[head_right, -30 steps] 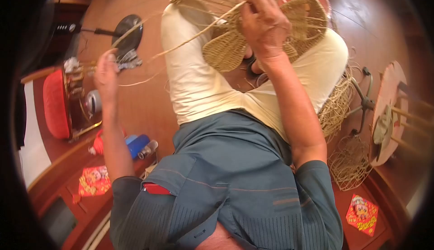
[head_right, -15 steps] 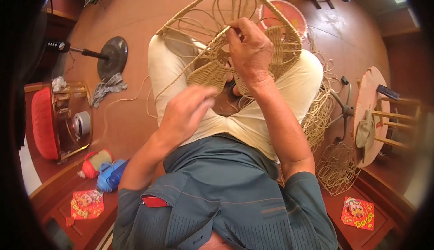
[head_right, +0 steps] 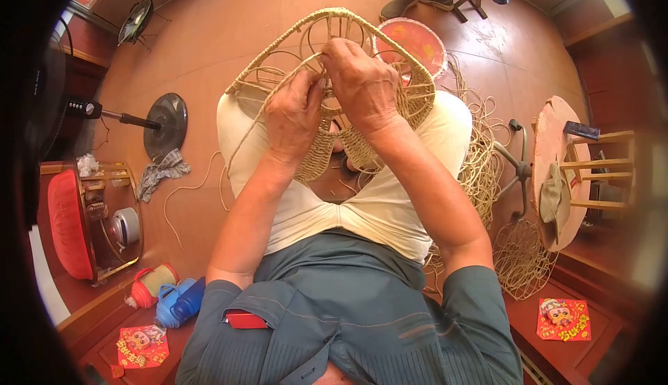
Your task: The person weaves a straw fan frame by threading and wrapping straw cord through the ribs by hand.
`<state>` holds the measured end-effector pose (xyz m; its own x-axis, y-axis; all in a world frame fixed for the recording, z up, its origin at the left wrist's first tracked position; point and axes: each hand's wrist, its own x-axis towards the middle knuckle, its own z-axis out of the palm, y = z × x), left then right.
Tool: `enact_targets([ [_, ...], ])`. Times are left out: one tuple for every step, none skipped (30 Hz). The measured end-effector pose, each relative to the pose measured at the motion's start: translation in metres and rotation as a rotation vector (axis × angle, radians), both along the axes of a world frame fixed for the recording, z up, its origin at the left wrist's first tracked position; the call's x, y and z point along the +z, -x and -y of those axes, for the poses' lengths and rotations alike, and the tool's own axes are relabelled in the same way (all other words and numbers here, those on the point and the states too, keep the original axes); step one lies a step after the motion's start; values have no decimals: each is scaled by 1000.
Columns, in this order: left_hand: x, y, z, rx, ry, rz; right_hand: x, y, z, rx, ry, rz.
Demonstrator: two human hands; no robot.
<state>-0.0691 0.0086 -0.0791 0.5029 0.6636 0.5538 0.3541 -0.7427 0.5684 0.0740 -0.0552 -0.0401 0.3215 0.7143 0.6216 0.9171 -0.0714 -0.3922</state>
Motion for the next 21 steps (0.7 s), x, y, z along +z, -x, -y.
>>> enact_targets([
  [0,-1,1,6,1,-8,-2,-1,-3,3,24,-5],
  [1,-1,2,13,3,-17,-4,-2,-5,6,47,-10],
  [1,-2,3,19,4,-27,-5,-2,-6,9,46,-11],
  [2,-2,4,12,27,-38,-7,-2,-8,12,44,-14],
  [4,-1,4,5,50,-50,-8,-2,-8,15,44,-16],
  [6,-2,5,-1,73,-62,-8,-2,-8,28,55,-46],
  [9,-1,4,-20,95,-82,-7,-2,-7,42,66,-76],
  [11,1,3,-38,118,-102,-6,-2,-7,55,76,-107],
  [12,2,2,-57,141,-123,-5,-2,-5,77,103,-116],
  [13,3,2,-57,137,-140,-4,-4,-3,100,129,-125],
  [13,3,2,-56,133,-157,-3,-6,-1,122,155,-133],
  [14,3,1,-56,128,-173,-1,-9,1,157,161,-120],
  [13,3,1,-62,126,-157,0,-12,4,190,168,-106],
  [10,2,0,-68,125,-141,0,-15,6,223,174,-93],
  [9,2,-1,-75,123,-124,-1,-16,6,248,147,-106],
  [9,2,-1,-75,122,-128,-4,-18,6,274,119,-120],
  [9,3,-1,-74,120,-132,-6,-19,7,300,92,-135],
  [10,3,-1,-73,118,-136,-6,-21,8,323,89,-176],
  [10,3,0,-71,123,-137,-6,-24,10,346,85,-218],
  [11,4,1,-70,128,-139,-7,-26,11,368,81,-261],
  [11,4,1,-69,133,-142,-9,-26,12,363,56,-284],
])
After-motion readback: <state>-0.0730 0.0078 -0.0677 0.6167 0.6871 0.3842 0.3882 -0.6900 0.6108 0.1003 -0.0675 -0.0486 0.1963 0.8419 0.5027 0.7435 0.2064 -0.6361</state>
